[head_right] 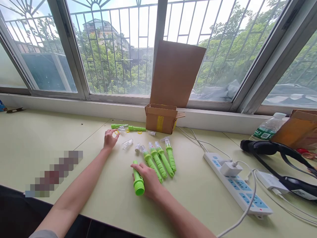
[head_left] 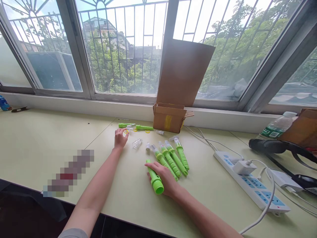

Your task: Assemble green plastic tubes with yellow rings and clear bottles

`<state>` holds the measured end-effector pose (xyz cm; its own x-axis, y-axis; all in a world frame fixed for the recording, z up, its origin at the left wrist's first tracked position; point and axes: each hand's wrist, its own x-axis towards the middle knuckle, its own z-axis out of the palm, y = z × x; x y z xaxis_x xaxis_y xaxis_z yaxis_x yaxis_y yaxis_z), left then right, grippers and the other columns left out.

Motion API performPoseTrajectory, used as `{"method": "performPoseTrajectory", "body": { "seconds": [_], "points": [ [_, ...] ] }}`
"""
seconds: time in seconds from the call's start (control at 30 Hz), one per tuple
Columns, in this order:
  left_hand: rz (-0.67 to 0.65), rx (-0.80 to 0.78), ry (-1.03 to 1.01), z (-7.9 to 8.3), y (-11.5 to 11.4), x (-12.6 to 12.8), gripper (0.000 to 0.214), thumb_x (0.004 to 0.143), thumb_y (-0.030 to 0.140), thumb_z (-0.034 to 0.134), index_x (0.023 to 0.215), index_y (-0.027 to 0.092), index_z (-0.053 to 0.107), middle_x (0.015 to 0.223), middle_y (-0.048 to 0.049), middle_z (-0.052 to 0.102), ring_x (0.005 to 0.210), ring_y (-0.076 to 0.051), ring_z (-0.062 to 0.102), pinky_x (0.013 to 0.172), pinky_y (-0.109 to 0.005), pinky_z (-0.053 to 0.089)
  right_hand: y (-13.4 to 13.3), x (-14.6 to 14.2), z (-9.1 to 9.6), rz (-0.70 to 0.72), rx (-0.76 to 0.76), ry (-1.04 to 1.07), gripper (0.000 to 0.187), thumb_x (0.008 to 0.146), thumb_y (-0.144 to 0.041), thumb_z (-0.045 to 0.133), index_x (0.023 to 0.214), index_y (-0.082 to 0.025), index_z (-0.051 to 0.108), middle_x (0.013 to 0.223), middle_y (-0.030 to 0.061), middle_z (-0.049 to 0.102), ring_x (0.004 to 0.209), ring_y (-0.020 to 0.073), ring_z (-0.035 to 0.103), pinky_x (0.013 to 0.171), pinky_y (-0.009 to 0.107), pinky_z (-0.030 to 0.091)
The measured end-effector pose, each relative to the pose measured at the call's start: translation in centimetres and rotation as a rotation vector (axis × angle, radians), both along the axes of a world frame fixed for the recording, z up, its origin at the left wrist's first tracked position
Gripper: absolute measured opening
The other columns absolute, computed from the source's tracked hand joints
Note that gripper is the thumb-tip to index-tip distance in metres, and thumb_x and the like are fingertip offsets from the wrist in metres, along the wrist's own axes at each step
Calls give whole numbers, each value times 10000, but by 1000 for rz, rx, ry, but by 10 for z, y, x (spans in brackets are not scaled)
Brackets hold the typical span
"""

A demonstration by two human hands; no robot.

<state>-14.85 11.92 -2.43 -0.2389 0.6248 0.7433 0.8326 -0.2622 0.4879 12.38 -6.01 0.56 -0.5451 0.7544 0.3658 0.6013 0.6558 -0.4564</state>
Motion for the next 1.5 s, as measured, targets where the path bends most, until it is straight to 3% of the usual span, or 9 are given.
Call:
{"method": "performPoseTrajectory", "body": {
  "seconds": [0.2, 0.47, 0.8, 1.03, 1.23, 1.5],
  "points": [
    [5, -17, 1, 2, -3, 1, 273, 810, 258, 605, 1075, 205, 636, 937, -98, 619, 953, -276, 550, 836, -400, 488, 1, 0, 0, 2, 8, 2, 339, 834, -213, 551, 1167, -248, 605, 905, 56, 638, 732, 184, 599, 709, 299, 473],
    [3, -32, -4, 2, -2, 1, 105, 809, 297, 623, 791, 201, 662, 856, -91, 624, 899, -270, 569, 790, -389, 497, 1, 0, -1, 0, 7, 3, 330, 834, -217, 553, 1158, -247, 611, 904, 54, 637, 729, 181, 598, 708, 297, 471],
    [2, -30, 0, 2, -3, 1, 269, 820, 267, 608, 1079, 201, 627, 924, -94, 628, 941, -269, 559, 826, -390, 489, 1, 0, 0, 3, -1, 5, 344, 840, -223, 546, 1179, -252, 601, 912, 55, 638, 732, 180, 600, 711, 296, 471],
    [2, -36, -1, 3, -4, 1, 239, 812, 260, 614, 1043, 209, 642, 914, -90, 626, 931, -269, 562, 814, -388, 491, 1, 1, 0, 6, -4, 5, 353, 836, -221, 551, 1184, -256, 598, 916, 52, 638, 736, 181, 601, 718, 297, 472],
    [8, -53, -4, 2, -4, 2, 72, 798, 274, 630, 805, 213, 667, 878, -89, 619, 919, -275, 570, 775, -389, 498, 1, 1, -1, 6, 0, 3, 363, 833, -217, 558, 1191, -256, 595, 915, 53, 638, 731, 181, 600, 717, 297, 472],
    [15, -71, 3, 3, -5, 2, 159, 798, 302, 641, 925, 208, 657, 952, -96, 666, 942, -283, 595, 810, -399, 494, 1, 1, -2, 7, 7, 1, 329, 836, -224, 554, 1160, -251, 607, 903, 54, 636, 729, 183, 602, 713, 298, 469]
  ]
}}
